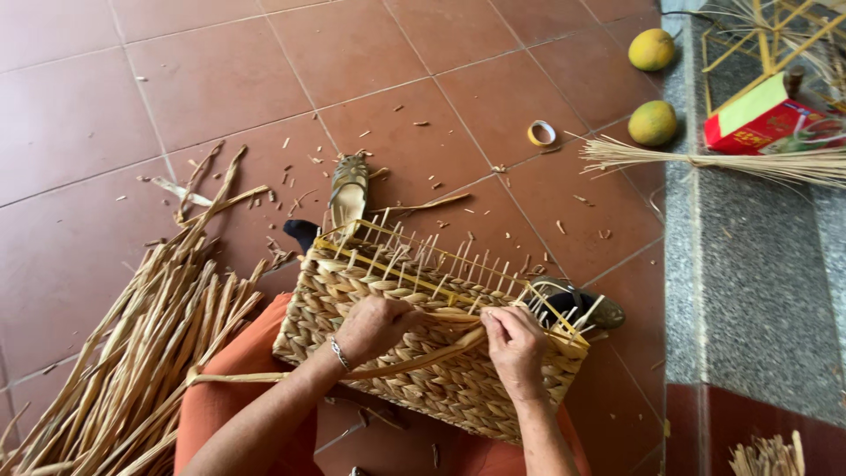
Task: The person sits on the floor weaving a water hyacinth basket, wrapping palm leaf strips around the yellow rim frame and tucking them over the woven sides. They pull strips tight, fold them over the edge, and rotate the basket to work around the rim.
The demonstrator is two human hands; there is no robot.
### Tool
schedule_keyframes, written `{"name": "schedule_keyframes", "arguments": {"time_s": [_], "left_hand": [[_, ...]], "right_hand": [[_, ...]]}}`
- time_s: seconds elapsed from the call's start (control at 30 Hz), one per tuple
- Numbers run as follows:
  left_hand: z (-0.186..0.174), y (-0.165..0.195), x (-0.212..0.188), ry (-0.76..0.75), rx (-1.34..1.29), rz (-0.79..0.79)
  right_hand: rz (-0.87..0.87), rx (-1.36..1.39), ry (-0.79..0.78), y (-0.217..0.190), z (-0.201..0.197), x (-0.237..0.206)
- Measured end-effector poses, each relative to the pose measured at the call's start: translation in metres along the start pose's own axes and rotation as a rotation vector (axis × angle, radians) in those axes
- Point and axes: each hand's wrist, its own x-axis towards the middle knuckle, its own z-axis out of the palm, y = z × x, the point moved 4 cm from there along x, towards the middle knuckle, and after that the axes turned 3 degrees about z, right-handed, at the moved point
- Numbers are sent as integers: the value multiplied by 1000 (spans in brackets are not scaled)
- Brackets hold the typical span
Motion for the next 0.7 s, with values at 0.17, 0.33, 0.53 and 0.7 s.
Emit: {"name": "schedule_keyframes", "arguments": {"time_s": [0.17, 0.33, 0.53, 0.7], "left_hand": [[-55, -59, -25, 247, -130, -54], [-155, -199, -92, 665, -17, -337], [-160, -325, -183, 625, -11, -798], [-124, -356, -200, 218, 219, -996]], "right_hand": [[-5, 49, 74, 0, 1, -10], [67, -130, 23, 20, 19, -20], [151, 16, -24, 97, 41, -46], [114, 185, -91, 161, 57, -49]]}}
